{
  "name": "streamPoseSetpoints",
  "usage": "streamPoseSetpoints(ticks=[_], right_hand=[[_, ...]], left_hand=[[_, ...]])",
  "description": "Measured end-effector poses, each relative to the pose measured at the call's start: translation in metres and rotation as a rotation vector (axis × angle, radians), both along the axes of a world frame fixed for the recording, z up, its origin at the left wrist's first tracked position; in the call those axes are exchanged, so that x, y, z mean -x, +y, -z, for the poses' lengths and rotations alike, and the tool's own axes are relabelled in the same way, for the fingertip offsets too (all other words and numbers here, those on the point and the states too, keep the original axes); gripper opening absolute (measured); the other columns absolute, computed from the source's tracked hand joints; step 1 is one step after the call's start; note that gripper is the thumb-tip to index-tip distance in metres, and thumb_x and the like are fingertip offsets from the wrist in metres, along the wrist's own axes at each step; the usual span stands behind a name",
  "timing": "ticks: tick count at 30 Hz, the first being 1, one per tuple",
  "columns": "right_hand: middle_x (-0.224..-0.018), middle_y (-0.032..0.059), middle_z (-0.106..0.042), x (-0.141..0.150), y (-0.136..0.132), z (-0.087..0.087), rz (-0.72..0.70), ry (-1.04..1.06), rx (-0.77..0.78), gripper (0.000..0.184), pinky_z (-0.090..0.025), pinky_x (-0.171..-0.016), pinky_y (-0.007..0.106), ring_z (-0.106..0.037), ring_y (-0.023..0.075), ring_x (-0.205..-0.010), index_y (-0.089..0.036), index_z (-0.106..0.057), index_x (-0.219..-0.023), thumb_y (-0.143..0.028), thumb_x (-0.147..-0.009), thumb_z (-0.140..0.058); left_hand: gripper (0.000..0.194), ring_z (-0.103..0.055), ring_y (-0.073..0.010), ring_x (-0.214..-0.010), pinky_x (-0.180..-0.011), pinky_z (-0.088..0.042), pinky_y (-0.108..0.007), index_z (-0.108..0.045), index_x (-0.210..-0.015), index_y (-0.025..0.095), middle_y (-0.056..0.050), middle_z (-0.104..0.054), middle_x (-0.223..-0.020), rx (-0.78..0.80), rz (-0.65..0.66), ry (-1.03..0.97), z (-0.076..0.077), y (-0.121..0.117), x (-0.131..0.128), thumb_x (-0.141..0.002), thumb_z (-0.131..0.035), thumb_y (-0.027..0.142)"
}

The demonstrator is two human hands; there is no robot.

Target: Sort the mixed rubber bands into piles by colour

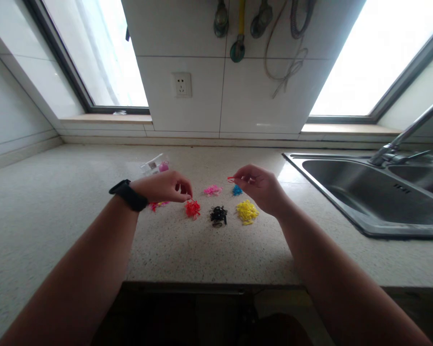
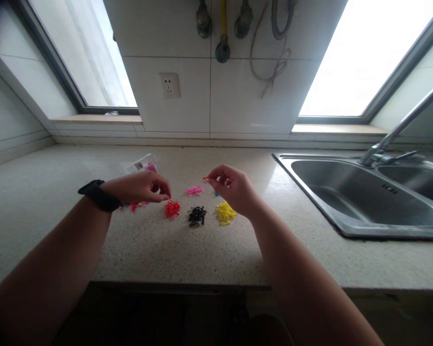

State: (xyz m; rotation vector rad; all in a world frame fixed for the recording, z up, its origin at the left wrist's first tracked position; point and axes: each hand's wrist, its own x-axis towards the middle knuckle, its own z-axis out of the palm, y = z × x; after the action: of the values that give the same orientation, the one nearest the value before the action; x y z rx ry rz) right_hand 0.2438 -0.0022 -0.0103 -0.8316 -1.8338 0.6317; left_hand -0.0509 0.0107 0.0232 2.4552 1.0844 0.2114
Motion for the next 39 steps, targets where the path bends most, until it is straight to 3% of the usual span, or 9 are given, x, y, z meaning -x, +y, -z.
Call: streamPoseSetpoints(ticks=[4,15,25,29,35,39], right_hand=[[-0.07,-0.0017,-0.057,0.0,0.0,0.001,0.003,-0.016,0.006,0.006,-0.035,-0.052,0.027,-0.043,0.0093,-0.058,-0.019,-0.067,-0.087,-0.025,-0.085,-0.067],[-0.068,-0.0018,-0.054,0.0,-0.002,0.0,0.006,-0.036,0.04,0.009,-0.035,-0.052,0.028,-0.043,0.0095,-0.058,-0.018,-0.067,-0.087,-0.027,-0.085,-0.067],[-0.068,-0.0013,-0.056,-0.001,-0.002,-0.001,0.007,-0.049,0.031,0.009,-0.037,-0.053,0.028,-0.044,0.0098,-0.058,-0.018,-0.067,-0.088,-0.027,-0.085,-0.067],[-0.067,-0.0018,-0.056,0.0,-0.002,-0.001,-0.001,-0.025,0.042,0.009,-0.035,-0.052,0.028,-0.044,0.0096,-0.058,-0.018,-0.067,-0.087,-0.027,-0.085,-0.067],[-0.068,-0.002,-0.056,0.0,-0.002,-0.001,-0.028,0.002,0.039,0.008,-0.035,-0.052,0.027,-0.045,0.0099,-0.059,-0.02,-0.068,-0.088,-0.027,-0.085,-0.069],[-0.07,-0.0014,-0.057,0.001,-0.004,0.0,-0.039,-0.007,0.041,0.009,-0.036,-0.053,0.028,-0.046,0.0103,-0.061,-0.02,-0.068,-0.088,-0.028,-0.085,-0.069]], left_hand=[[0.026,-0.056,-0.0126,-0.065,-0.06,-0.039,-0.024,-0.077,-0.091,0.019,-0.003,-0.069,-0.075,0.0,-0.028,0.089,0.005,0.005,0.005,-0.081,-0.062,0.038],[0.02,-0.059,-0.0126,-0.066,-0.061,-0.039,-0.023,-0.079,-0.089,0.021,-0.002,-0.07,-0.074,0.037,0.021,0.098,0.012,0.009,0.005,-0.077,-0.066,0.031],[0.021,-0.059,-0.0119,-0.065,-0.06,-0.04,-0.022,-0.078,-0.093,0.02,-0.002,-0.069,-0.075,-0.014,0.024,0.108,0.009,0.007,0.004,-0.079,-0.065,0.031],[0.023,-0.058,-0.011,-0.063,-0.058,-0.039,-0.022,-0.077,-0.092,0.02,-0.002,-0.069,-0.073,-0.106,0.024,0.067,0.009,0.006,0.002,-0.083,-0.062,0.035],[0.018,-0.056,-0.0103,-0.064,-0.062,-0.039,-0.024,-0.074,-0.093,0.02,0.0,-0.067,-0.073,-0.443,-0.028,-0.158,0.007,-0.006,-0.021,-0.086,-0.06,0.026],[0.017,-0.051,-0.009,-0.059,-0.058,-0.038,-0.023,-0.073,-0.094,0.019,0.001,-0.065,-0.072,-0.476,-0.057,-0.302,0.012,-0.015,-0.037,-0.087,-0.064,0.031]])
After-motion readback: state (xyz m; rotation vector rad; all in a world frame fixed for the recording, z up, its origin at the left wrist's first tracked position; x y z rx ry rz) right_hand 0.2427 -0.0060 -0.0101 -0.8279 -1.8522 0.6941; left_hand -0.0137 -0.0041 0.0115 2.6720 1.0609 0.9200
